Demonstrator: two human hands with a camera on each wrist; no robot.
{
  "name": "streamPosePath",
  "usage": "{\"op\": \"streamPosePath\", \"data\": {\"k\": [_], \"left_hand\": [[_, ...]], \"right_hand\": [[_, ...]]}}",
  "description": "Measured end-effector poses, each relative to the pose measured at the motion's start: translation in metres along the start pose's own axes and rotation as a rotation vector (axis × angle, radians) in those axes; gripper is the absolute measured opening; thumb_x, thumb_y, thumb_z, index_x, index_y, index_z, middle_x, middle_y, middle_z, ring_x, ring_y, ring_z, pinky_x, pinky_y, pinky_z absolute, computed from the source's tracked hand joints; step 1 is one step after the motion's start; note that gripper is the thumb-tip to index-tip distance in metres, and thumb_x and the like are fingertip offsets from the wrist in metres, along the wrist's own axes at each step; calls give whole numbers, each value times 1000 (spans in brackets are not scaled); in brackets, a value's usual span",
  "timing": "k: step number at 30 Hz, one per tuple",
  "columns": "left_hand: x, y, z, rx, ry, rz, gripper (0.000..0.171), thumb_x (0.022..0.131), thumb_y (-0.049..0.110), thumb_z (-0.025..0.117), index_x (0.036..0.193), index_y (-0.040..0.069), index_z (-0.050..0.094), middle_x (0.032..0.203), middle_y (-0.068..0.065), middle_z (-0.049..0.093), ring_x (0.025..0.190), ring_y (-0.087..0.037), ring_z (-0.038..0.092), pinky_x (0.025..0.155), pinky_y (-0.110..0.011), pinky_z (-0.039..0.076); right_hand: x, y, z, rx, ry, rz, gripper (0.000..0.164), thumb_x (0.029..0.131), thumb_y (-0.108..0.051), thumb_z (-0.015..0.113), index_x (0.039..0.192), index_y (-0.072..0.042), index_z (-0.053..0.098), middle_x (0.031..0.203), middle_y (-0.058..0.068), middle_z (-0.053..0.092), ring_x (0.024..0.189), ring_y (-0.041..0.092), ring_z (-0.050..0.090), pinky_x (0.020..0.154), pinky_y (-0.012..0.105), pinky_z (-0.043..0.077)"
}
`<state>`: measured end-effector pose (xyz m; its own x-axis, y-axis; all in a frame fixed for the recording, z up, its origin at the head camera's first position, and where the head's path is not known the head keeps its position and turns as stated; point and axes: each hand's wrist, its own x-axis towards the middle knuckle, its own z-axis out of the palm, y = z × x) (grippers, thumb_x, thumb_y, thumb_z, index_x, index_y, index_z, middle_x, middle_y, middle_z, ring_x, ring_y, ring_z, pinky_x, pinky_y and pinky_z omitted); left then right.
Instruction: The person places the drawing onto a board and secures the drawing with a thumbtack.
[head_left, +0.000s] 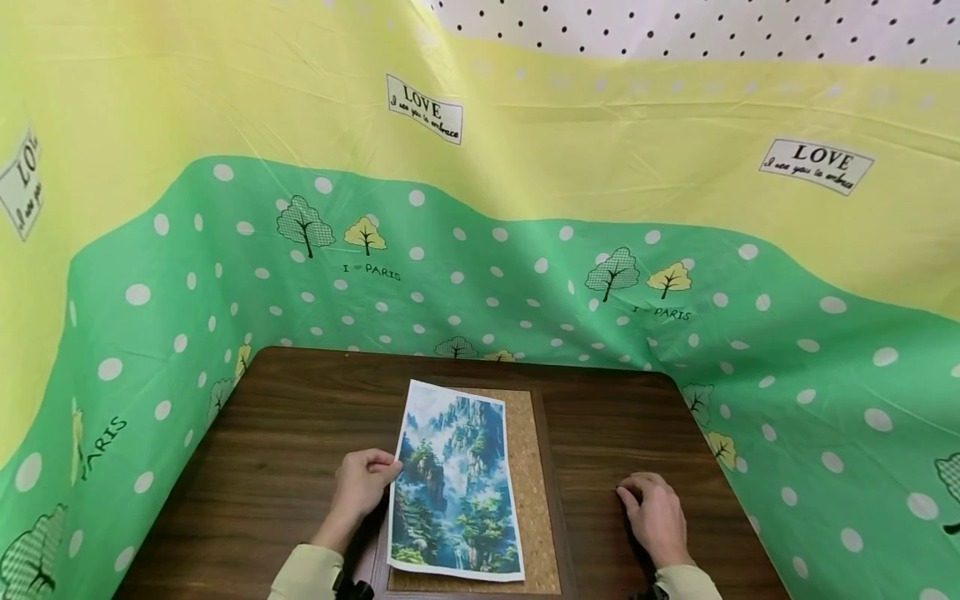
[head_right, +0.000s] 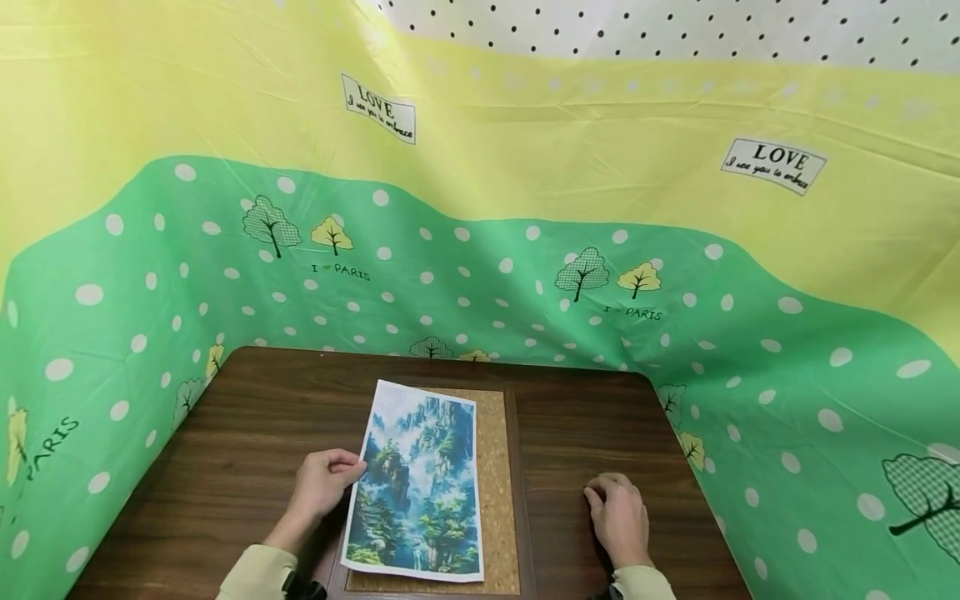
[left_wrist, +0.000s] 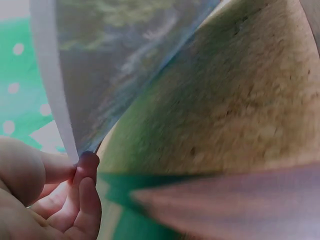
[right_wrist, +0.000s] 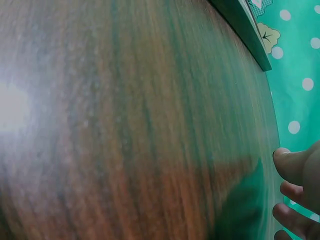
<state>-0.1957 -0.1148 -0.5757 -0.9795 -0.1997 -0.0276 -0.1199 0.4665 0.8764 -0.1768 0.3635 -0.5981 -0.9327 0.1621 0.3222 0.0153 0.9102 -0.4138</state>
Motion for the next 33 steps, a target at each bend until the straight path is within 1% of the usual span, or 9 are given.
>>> {"op": "streamPosePath", "data": {"k": [3, 7, 13, 17, 20, 22, 26, 29, 33], "left_hand": [[1, 5, 9, 15, -3, 29, 11, 86, 21, 80, 82, 12, 77, 74, 2, 74, 64, -9, 63, 59, -31, 50], [3, 10, 20, 30, -20, 42, 11, 86, 20, 80, 80, 11, 77, 74, 1, 73, 63, -8, 63, 58, -31, 51], [8, 13, 33, 36, -14, 34, 13, 85, 21, 82, 76, 12, 78, 71, 2, 73, 60, -8, 62, 57, -31, 51], [9, 18, 38, 39, -11, 12, 13, 84, 21, 82, 74, 13, 78, 70, 2, 73, 60, -9, 62, 57, -32, 51], [11, 19, 41, 60, -4, 1, 14, 84, 22, 82, 73, 14, 78, 70, 2, 73, 60, -10, 62, 57, -32, 51], [11, 20, 43, 69, -3, -19, 15, 84, 22, 82, 72, 14, 77, 69, 2, 73, 60, -10, 62, 57, -32, 51], [12, 21, 47, 99, -6, -29, 16, 84, 23, 82, 70, 15, 76, 70, 3, 72, 62, -13, 61, 56, -33, 50], [13, 21, 49, 128, -4, -11, 17, 84, 23, 82, 70, 16, 76, 70, 4, 72, 65, -14, 61, 58, -35, 50], [14, 19, 51, 146, 14, 6, 17, 83, 23, 83, 68, 17, 76, 68, 6, 71, 65, -15, 61, 61, -36, 51]], "right_hand": [[0, 0, 1, 3, -9, -3, 10, 87, -20, 79, 88, -11, 76, 116, 14, 68, 109, 37, 64, 87, 58, 50], [1, -1, 2, 4, -20, 0, 9, 87, -20, 79, 89, -11, 76, 117, 14, 68, 109, 38, 64, 87, 58, 50], [2, 0, 2, 6, -61, 19, 8, 88, -19, 78, 92, -11, 77, 119, 15, 67, 110, 39, 63, 88, 59, 49], [1, 0, 2, 7, -46, 3, 9, 88, -20, 79, 89, -11, 76, 117, 15, 67, 108, 39, 63, 86, 59, 50], [1, -1, 2, 9, -26, -9, 9, 87, -20, 79, 87, -12, 76, 116, 14, 68, 107, 38, 64, 85, 58, 50], [1, -2, 2, 10, -22, -11, 9, 87, -20, 79, 87, -12, 76, 115, 14, 67, 106, 38, 64, 85, 58, 51], [1, -3, 1, 13, -16, -11, 7, 87, -18, 79, 88, -12, 76, 115, 15, 67, 106, 38, 64, 86, 58, 51], [1, -4, 1, 20, -6, -24, 6, 86, -16, 80, 89, -11, 77, 114, 16, 68, 105, 38, 65, 85, 58, 51], [2, -6, 1, 34, 16, -51, 6, 85, -14, 81, 89, -11, 77, 113, 16, 68, 104, 38, 65, 85, 58, 51]]}}
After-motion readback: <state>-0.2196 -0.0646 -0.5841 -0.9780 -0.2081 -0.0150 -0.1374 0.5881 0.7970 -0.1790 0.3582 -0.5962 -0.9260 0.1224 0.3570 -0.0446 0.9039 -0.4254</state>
